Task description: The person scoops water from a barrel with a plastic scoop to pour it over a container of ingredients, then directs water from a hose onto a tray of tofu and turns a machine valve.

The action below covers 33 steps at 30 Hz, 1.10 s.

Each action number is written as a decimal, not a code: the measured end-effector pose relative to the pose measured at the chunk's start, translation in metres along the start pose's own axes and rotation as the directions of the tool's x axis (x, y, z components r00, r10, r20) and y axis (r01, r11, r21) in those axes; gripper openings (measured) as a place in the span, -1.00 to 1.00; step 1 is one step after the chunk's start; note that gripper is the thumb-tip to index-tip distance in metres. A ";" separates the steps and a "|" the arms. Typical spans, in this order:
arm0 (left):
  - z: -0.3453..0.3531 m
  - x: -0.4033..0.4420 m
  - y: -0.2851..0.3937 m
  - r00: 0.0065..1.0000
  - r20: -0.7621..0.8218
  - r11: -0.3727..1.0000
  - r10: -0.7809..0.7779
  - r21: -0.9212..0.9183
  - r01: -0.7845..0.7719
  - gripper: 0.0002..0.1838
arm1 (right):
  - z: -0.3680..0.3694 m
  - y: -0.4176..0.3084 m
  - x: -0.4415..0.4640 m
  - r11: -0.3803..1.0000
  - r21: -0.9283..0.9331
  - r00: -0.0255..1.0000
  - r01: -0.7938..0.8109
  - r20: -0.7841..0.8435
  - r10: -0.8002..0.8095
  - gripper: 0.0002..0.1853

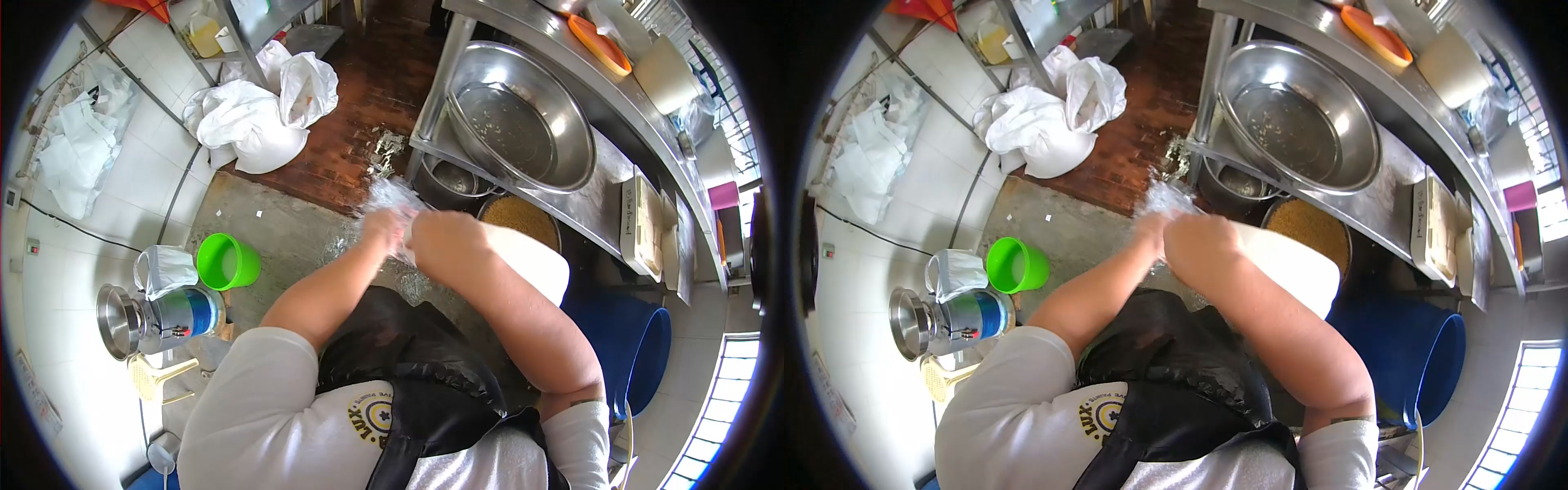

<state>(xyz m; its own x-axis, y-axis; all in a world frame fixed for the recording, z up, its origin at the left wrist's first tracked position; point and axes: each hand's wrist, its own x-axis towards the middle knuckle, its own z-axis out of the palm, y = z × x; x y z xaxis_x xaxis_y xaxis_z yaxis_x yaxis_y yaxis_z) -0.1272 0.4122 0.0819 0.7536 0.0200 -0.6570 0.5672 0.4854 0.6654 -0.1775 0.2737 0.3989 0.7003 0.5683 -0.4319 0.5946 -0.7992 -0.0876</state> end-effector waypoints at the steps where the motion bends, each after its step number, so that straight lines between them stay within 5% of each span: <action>1: -0.036 0.015 0.013 0.996 -0.080 0.971 -0.050 -0.239 0.030 -0.76 | -0.009 -0.003 0.006 1.000 -0.003 1.000 0.004 -0.002 -0.004 -0.59; 3: -0.066 -0.013 0.049 0.960 -0.238 0.921 0.146 -0.323 -0.220 -0.85 | -0.027 -0.009 0.014 0.997 0.069 0.977 -0.044 -0.206 0.057 -0.56; 8: -0.143 -0.042 0.072 0.904 -0.419 0.962 0.083 -0.202 -0.182 -0.79 | 0.028 0.034 0.007 0.930 0.367 0.809 0.007 -0.549 0.210 -0.53; 10: -0.171 -0.045 0.058 0.872 -0.485 0.975 0.068 -0.155 -0.162 -0.73 | 0.070 0.056 -0.015 0.819 0.570 0.806 -0.059 -0.457 0.377 -0.59; 12: -0.214 -0.024 0.022 0.769 -0.524 0.916 0.365 0.351 -0.195 -0.59 | 0.134 0.067 -0.042 0.620 0.781 0.710 -0.073 -0.396 0.582 -0.62; 14: -0.206 -0.049 0.016 0.757 -0.529 0.892 0.383 0.426 -0.153 -0.55 | 0.196 0.078 -0.077 0.244 0.968 0.684 0.053 -0.213 0.697 -0.54; 16: -0.181 -0.064 0.021 0.772 -0.490 0.858 0.405 0.496 -0.136 -0.52 | 0.216 0.071 -0.121 -0.150 0.981 0.510 -0.124 0.193 0.839 -0.56; 18: -0.148 -0.069 0.027 0.805 -0.304 0.658 0.510 0.740 -0.137 -0.52 | 0.239 0.076 -0.161 -0.287 0.956 0.395 0.064 0.240 0.887 -0.57; 22: -0.042 -0.058 0.045 0.857 0.010 0.459 0.515 0.841 -0.286 -0.54 | 0.269 0.119 -0.254 -0.148 0.919 0.086 0.364 0.126 0.988 -0.56; 24: 0.021 -0.049 0.048 0.575 0.378 0.053 0.725 0.802 -0.595 -0.53 | 0.255 0.145 -0.307 -0.044 0.876 -0.083 0.481 0.095 0.992 -0.59; 26: 0.108 -0.070 0.069 0.251 0.608 -0.283 0.754 0.644 -0.711 -0.52 | 0.259 0.175 -0.371 0.124 0.857 -0.251 0.500 0.006 0.968 -0.61; 30: 0.261 -0.113 0.084 0.010 0.790 -0.548 0.613 0.435 -0.714 -0.52 | 0.263 0.246 -0.469 0.395 0.895 -0.630 0.207 -0.187 0.754 -0.76; 32: 0.317 -0.103 0.074 -0.034 0.828 -0.596 0.560 0.374 -0.711 -0.48 | 0.287 0.290 -0.517 0.255 0.960 -0.675 -0.112 -0.262 0.690 -0.79; 33: 0.340 -0.088 0.066 -0.023 0.840 -0.609 0.542 0.374 -0.699 -0.42 | 0.309 0.318 -0.545 0.211 0.877 -0.596 -0.432 -0.453 0.663 -0.77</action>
<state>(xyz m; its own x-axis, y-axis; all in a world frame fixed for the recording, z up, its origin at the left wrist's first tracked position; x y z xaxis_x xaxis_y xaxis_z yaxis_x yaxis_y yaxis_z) -0.0436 0.1449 0.3042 0.5689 -0.4716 0.6738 -0.7484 -0.6365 0.1865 -0.4923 -0.3507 0.3294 0.1562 -0.7802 0.6057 -0.5230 -0.5855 -0.6194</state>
